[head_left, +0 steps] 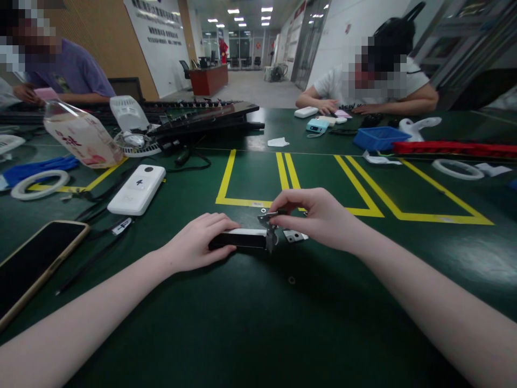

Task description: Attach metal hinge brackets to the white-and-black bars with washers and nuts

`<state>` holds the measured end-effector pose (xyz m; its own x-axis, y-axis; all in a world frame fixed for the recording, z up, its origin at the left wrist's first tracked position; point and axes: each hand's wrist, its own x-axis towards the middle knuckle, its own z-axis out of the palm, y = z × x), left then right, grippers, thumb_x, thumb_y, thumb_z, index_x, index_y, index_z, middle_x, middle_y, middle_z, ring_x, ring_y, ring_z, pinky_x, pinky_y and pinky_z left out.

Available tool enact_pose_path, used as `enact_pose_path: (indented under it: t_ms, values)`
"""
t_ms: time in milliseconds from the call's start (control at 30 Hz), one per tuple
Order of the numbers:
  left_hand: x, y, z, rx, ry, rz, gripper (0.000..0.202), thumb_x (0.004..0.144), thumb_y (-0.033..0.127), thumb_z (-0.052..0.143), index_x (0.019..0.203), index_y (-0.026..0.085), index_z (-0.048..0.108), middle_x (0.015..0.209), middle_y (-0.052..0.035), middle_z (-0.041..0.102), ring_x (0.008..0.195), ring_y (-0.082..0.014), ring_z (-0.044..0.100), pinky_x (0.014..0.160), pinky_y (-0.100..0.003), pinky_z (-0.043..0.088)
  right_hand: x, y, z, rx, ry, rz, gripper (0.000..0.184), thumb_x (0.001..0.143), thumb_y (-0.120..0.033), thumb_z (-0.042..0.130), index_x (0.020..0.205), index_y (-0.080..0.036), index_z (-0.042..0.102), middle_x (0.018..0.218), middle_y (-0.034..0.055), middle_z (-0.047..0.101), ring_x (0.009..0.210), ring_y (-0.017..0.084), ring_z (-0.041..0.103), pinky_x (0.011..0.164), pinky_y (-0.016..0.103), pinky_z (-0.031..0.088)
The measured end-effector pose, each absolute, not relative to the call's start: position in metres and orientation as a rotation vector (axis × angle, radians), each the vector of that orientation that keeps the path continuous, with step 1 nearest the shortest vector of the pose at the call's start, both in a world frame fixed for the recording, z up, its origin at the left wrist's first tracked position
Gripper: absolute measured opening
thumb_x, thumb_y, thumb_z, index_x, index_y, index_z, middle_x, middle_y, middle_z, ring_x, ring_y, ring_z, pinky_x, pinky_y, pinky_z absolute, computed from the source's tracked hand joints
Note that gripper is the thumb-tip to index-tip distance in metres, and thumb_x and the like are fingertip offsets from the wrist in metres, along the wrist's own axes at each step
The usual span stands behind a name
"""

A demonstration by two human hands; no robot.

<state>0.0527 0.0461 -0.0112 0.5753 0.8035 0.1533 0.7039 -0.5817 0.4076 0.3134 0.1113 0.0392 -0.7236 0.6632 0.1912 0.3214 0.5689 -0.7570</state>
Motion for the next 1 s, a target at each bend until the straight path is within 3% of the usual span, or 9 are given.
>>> enact_pose_path:
  t_ms: [367, 1000]
  values:
    - [0.0525, 0.0457, -0.0125, 2.566, 1.211, 0.481, 0.029, 0.091, 0.027, 0.058, 0.118, 0.019, 0.053, 0.113, -0.0073, 0.064, 0.103, -0.0223, 0.06, 0.09, -0.04, 0.047, 0.3132, 0.1108, 0.0433, -0.885, -2.427, 0.947, 0.012, 0.08, -0.025, 0.068, 0.082, -0.013, 0.067, 0.076, 0.0024, 0.064, 0.068, 0.012, 0.06, 0.06, 0.024, 0.046]
    - [0.05, 0.0469, -0.0163, 2.511, 1.22, 0.521, 0.03, 0.091, 0.023, 0.058, 0.12, 0.021, 0.052, 0.114, -0.0065, 0.062, 0.102, -0.0214, 0.06, 0.087, -0.038, 0.05, 0.312, 0.1088, 0.0423, -0.94, -2.374, 0.88, 0.013, 0.082, -0.026, 0.067, 0.086, -0.013, 0.068, 0.08, 0.0028, 0.064, 0.071, 0.013, 0.058, 0.065, 0.026, 0.047]
